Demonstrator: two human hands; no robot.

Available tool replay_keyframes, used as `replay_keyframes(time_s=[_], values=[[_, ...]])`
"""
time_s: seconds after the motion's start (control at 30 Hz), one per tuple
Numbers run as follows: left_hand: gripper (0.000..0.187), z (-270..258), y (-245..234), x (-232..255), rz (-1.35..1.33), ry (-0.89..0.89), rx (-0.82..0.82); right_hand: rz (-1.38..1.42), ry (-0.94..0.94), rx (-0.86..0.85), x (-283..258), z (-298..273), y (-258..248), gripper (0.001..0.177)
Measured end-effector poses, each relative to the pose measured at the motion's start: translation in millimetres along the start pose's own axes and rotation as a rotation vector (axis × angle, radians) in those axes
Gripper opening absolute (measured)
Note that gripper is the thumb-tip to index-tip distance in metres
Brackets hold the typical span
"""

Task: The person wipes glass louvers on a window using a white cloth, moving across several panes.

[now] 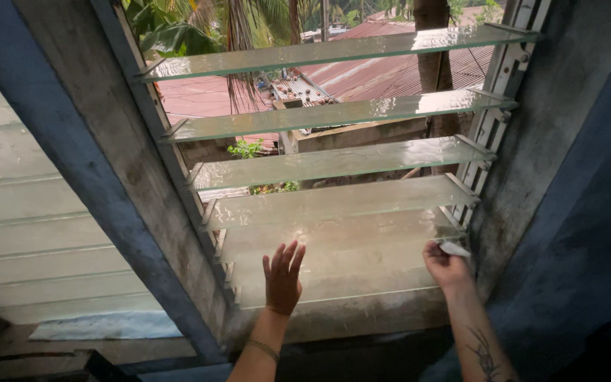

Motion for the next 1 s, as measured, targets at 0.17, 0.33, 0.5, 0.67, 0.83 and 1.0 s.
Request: replay_keyframes(time_s=[0.17, 0.33, 0.5, 0.67, 0.83, 1.0], values=[[0.085, -2.6, -2.0, 2.1, -0.037, -0.005, 0.008, 0.054, 0.018, -0.204, 17.1, 2.4, -6.5, 0.016], [0.085, -0.7, -0.6, 3.3, 0.008, -0.015, 0.003, 0.024, 0.077, -0.230, 25.8, 46.4, 11.2, 0.012], [0.082, 0.3, -6.0, 4.9, 0.017, -0.039, -0.025, -0.099, -0.016, -0.468, 59.2, 69.5, 39.6, 0.019], [0.081, 2.2, -7.2, 6.4, 0.026, -0.056, -0.021, -0.175, 0.313, -0.477, 96.9, 50.9, 15.6, 0.024], [0.080, 1.0, -9.8, 6.6, 0.035, -0.044, 0.004, -0.070, 0.391, -0.554, 71.6, 57.3, 36.4, 0.021], [0.082, 0.7, -6.5, 5.0, 0.008, -0.060, -0.034, -0.007, 0.510, -0.609, 123.9, 65.2, 33.8, 0.024]])
Point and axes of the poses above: each hand's wrist, its own z-axis towards the middle knuckle, its own y-axis out of the palm, x = y × z, the point moved 6 cm from there along z, towards the middle knuckle, and after that the axes turned 12 degrees about -x, right-handed, at the moved point
